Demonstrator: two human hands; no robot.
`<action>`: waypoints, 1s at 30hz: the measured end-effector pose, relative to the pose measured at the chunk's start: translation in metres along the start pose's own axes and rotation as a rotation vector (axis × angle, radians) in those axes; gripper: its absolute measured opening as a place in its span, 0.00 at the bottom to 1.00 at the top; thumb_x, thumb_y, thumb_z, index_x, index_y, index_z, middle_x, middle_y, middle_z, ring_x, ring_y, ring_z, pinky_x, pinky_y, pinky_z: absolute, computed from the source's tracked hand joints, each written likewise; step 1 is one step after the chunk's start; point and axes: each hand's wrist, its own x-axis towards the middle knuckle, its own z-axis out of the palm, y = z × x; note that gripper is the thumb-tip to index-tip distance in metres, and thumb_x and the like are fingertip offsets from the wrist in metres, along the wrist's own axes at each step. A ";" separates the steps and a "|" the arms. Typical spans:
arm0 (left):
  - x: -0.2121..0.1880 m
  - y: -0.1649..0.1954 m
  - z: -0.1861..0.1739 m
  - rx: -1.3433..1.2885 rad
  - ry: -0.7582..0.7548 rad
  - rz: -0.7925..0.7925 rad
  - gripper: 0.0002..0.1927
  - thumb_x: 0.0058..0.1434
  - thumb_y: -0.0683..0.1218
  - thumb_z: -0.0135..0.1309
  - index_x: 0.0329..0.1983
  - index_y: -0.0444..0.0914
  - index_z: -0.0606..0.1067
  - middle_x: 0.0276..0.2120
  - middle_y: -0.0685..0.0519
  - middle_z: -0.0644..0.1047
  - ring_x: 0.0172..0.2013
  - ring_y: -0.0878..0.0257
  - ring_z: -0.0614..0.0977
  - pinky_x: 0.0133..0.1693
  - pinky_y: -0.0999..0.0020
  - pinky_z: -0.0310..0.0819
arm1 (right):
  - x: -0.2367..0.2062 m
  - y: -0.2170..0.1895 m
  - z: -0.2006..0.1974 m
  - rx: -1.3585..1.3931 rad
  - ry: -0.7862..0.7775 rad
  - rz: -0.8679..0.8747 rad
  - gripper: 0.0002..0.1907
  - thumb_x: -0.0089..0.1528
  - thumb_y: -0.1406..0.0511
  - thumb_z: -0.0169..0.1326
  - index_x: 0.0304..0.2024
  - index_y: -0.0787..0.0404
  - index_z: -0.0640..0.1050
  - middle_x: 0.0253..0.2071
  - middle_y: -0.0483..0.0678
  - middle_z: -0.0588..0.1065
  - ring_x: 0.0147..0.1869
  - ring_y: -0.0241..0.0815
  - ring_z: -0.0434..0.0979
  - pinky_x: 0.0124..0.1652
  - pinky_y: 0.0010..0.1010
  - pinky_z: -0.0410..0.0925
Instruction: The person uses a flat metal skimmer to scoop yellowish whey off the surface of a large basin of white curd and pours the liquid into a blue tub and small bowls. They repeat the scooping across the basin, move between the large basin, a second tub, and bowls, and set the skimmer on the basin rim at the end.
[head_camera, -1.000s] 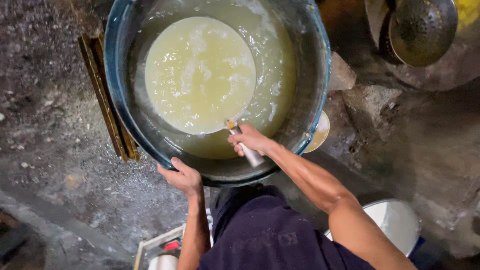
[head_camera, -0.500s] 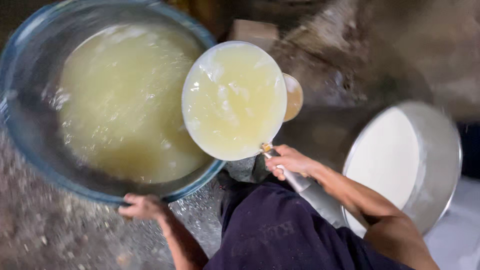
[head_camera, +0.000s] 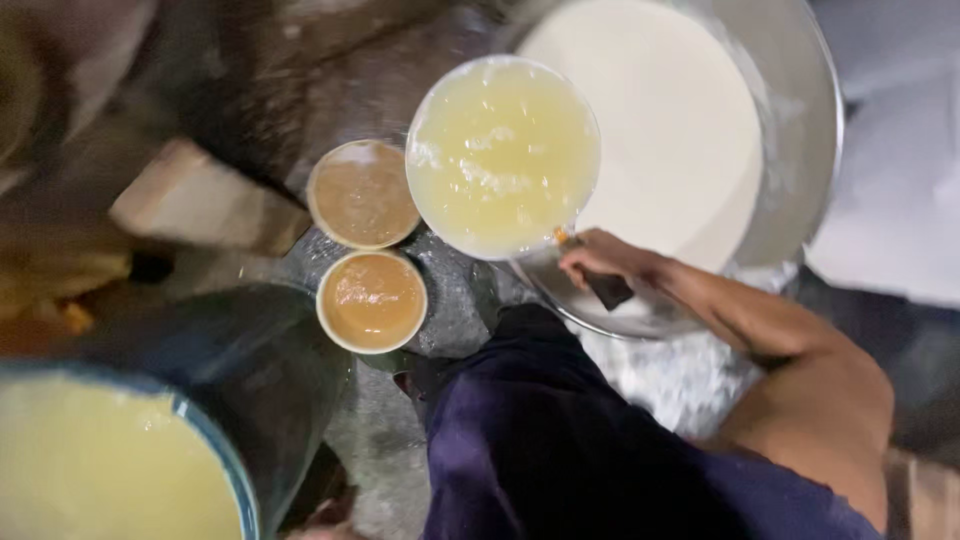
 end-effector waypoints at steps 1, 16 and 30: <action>-0.016 0.021 0.003 0.093 -0.099 0.139 0.18 0.70 0.55 0.50 0.47 0.35 0.76 0.45 0.45 0.80 0.41 0.55 0.82 0.43 0.58 0.78 | 0.004 0.018 -0.023 0.138 0.031 0.002 0.09 0.61 0.69 0.55 0.25 0.65 0.74 0.20 0.50 0.74 0.23 0.40 0.75 0.26 0.33 0.70; -0.187 0.417 -0.057 -0.792 -0.980 0.658 0.21 0.74 0.49 0.45 0.62 0.30 0.70 0.52 0.51 0.77 0.48 0.62 0.80 0.50 0.68 0.74 | 0.159 0.201 -0.207 1.054 0.333 -0.062 0.05 0.60 0.73 0.54 0.30 0.67 0.72 0.20 0.50 0.71 0.21 0.42 0.72 0.22 0.36 0.67; -0.248 0.490 -0.088 -0.869 -0.948 0.885 0.12 0.73 0.40 0.50 0.55 0.29 0.76 0.44 0.54 0.79 0.43 0.69 0.77 0.49 0.72 0.72 | 0.227 0.187 -0.232 1.428 0.359 -0.092 0.12 0.63 0.73 0.55 0.45 0.67 0.66 0.29 0.51 0.70 0.25 0.41 0.74 0.23 0.39 0.70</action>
